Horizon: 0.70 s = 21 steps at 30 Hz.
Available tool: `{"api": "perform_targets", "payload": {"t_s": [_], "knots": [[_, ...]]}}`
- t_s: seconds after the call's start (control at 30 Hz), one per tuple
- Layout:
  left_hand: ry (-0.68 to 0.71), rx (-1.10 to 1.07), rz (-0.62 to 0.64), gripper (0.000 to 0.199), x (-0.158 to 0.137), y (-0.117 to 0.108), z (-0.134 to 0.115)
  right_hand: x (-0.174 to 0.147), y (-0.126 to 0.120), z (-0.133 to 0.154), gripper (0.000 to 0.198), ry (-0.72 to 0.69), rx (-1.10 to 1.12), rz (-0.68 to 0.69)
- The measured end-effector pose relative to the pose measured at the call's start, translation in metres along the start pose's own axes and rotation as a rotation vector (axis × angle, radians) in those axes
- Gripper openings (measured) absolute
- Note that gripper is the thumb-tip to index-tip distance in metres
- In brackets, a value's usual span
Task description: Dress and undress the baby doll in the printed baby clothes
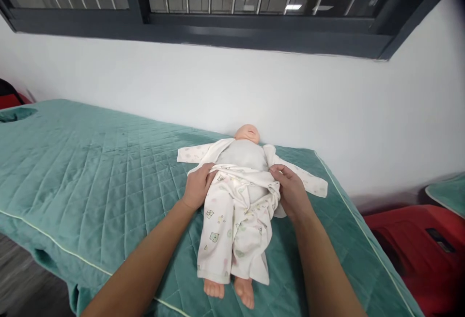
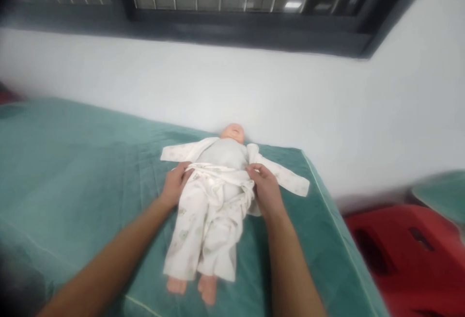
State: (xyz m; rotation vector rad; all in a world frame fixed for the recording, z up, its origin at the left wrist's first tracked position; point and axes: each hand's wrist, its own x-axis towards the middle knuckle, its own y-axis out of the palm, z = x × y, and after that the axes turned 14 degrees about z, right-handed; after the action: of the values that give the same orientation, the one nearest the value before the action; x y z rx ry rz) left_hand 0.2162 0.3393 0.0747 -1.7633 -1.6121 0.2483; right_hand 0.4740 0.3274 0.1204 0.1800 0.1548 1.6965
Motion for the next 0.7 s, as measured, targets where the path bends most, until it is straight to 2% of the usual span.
{"api": "perform_targets", "payload": {"t_s": [0.13,0.23,0.3,0.37,0.43,0.53,0.6,0.7], "knots": [[-0.038,-0.301,0.025,0.036,0.002,-0.006,-0.009,-0.001,0.008,-0.005,0.032,-0.019,-0.083,0.006],[-0.170,-0.578,0.010,0.050,0.006,-0.012,-0.012,-0.004,0.011,-0.007,0.032,-0.047,-0.257,-0.008],[-0.268,-0.697,0.083,0.057,0.012,-0.017,-0.011,-0.005,0.012,-0.009,0.032,-0.081,-0.340,-0.008],[-0.288,-0.745,0.214,0.052,0.020,-0.023,-0.011,-0.005,0.013,-0.012,0.031,-0.122,-0.414,-0.007],[-0.246,-0.726,0.345,0.037,0.030,-0.032,-0.017,-0.005,0.015,-0.015,0.030,-0.167,-0.502,-0.011],[-0.066,-0.490,0.539,0.021,0.047,-0.045,-0.038,-0.006,0.018,-0.018,0.026,-0.220,-0.594,-0.025],[0.063,-0.276,0.696,0.024,0.057,-0.050,-0.056,-0.006,0.021,-0.019,0.025,-0.237,-0.615,-0.056],[0.117,-0.096,0.913,0.036,0.067,-0.048,-0.076,-0.007,0.024,-0.020,0.023,-0.248,-0.613,-0.102]]}}
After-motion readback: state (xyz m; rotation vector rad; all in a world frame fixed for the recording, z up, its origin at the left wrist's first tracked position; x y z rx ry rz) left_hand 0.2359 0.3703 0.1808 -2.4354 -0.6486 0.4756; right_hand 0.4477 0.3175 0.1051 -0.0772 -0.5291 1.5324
